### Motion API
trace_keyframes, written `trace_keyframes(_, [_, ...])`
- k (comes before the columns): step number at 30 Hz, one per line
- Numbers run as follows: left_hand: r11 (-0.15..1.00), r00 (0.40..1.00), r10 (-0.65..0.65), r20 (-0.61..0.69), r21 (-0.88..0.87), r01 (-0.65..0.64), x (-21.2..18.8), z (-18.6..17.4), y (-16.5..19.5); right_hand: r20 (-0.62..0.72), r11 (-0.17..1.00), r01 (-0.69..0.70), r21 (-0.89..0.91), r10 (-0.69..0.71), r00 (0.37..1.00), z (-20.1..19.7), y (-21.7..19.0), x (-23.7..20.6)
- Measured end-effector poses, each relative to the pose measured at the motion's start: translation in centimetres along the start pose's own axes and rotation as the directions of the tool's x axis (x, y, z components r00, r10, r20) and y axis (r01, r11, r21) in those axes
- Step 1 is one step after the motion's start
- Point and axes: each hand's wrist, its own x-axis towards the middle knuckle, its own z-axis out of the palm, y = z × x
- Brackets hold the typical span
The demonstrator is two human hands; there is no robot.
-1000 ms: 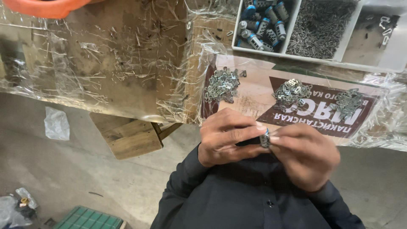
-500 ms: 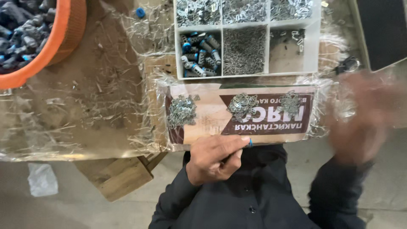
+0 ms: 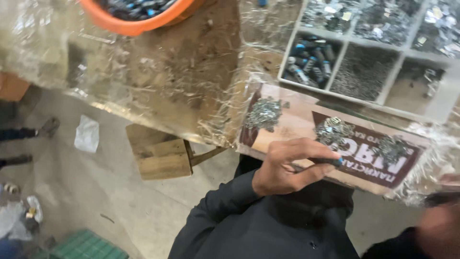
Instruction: The person picks small metal parts from an orange bin and a compartment box, fits the parts together by hand at the bench, and places finished assemblies into the box compartments. The clip starts and ends mid-assembly with hands continuously manipulating the small parts.
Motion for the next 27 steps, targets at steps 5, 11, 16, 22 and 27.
trace_keyframes(5, [0.997,0.997,0.078,0.009,0.013,-0.078,-0.3,0.0,0.2,0.107,0.982,0.066,0.179,-0.086,0.991,2.3,-3.1,-0.3])
trace_keyframes(11, [0.994,0.996,0.08,0.031,0.074,-0.082,-0.7,-0.3,0.7,0.202,0.991,-0.026,0.13,0.0,0.979,3.1,-6.4,1.3])
trace_keyframes(16, [0.991,0.996,0.088,0.01,0.102,-0.089,-0.7,-0.3,0.9,0.172,0.956,-0.14,0.259,0.097,0.98,3.1,-7.1,1.6])
trace_keyframes(22, [0.999,0.999,-0.032,0.017,-0.001,0.032,-0.4,-0.6,0.9,0.163,0.978,-0.069,0.196,0.037,0.986,3.0,-7.9,2.1])
trace_keyframes(27, [1.0,0.999,-0.029,0.024,0.008,0.029,-0.4,-0.3,1.2,0.19,0.989,-0.038,0.141,0.01,0.982,2.7,-8.4,2.9])
